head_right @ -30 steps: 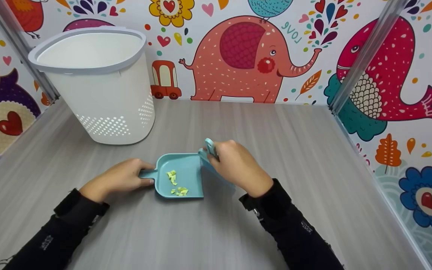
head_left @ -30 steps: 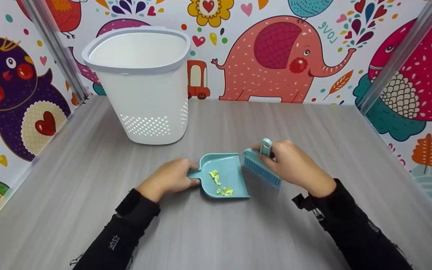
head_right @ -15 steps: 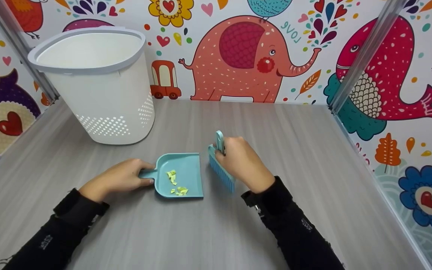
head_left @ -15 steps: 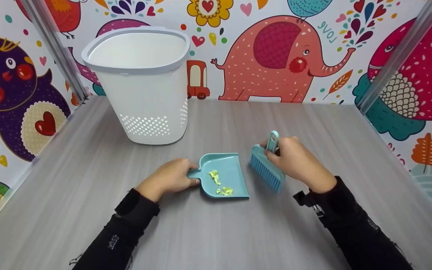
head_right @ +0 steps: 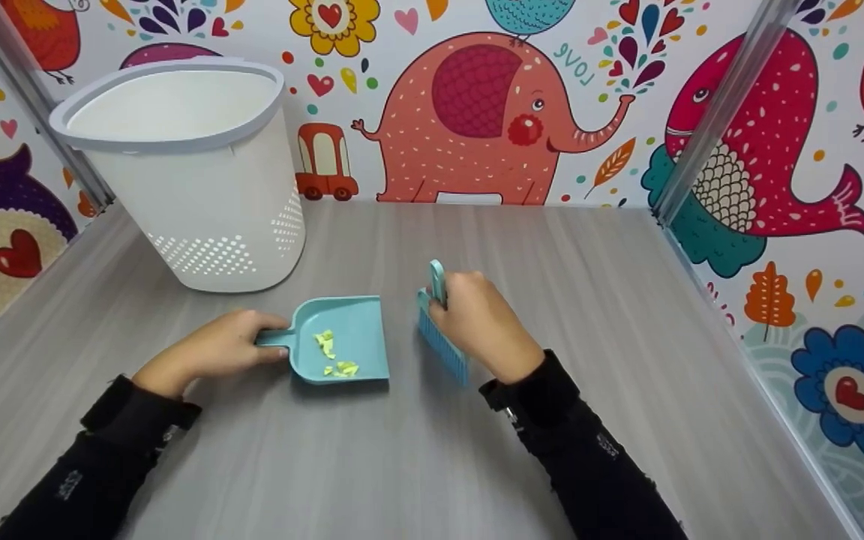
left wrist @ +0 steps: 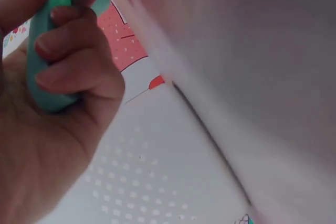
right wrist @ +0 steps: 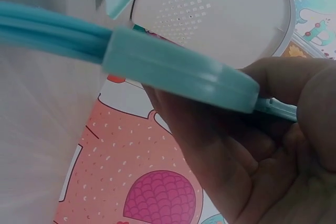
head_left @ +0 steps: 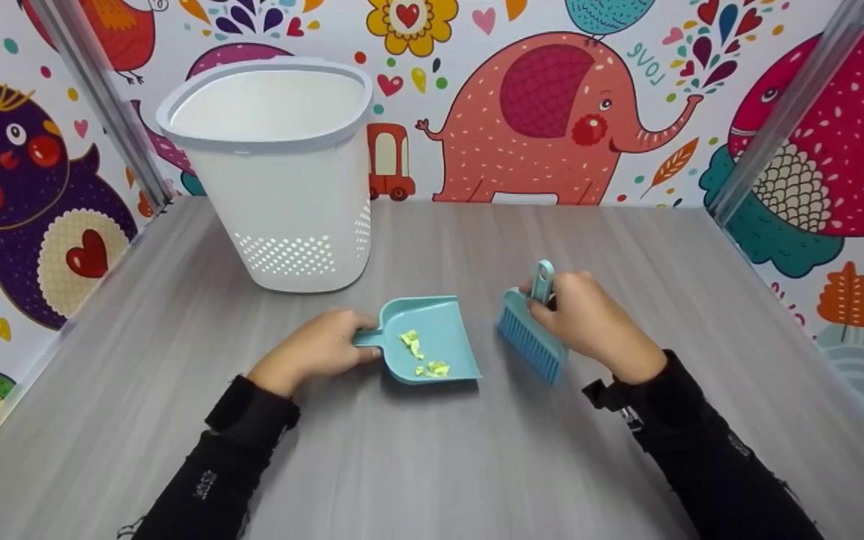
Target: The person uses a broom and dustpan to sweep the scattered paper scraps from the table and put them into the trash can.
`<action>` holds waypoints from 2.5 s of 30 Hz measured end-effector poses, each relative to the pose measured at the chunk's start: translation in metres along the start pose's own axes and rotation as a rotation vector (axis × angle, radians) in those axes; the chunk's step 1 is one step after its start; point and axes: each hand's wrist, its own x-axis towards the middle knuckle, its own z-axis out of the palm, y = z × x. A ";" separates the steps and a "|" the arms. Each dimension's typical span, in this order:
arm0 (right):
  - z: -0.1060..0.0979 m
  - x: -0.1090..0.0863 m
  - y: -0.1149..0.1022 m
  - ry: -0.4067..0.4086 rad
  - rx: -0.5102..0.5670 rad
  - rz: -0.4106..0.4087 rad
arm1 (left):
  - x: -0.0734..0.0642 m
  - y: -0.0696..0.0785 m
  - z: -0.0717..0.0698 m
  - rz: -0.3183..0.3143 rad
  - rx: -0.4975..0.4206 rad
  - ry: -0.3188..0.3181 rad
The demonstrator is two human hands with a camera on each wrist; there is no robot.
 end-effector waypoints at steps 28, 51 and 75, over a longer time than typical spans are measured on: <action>0.001 0.000 -0.001 -0.031 0.008 -0.047 | -0.056 0.048 -0.131 0.042 0.011 0.165; 0.003 -0.001 -0.001 -0.016 -0.003 -0.075 | -0.069 0.077 -0.268 -0.257 0.188 0.260; 0.003 -0.001 -0.001 -0.020 0.015 -0.073 | -0.041 0.034 -0.295 -0.544 0.382 0.358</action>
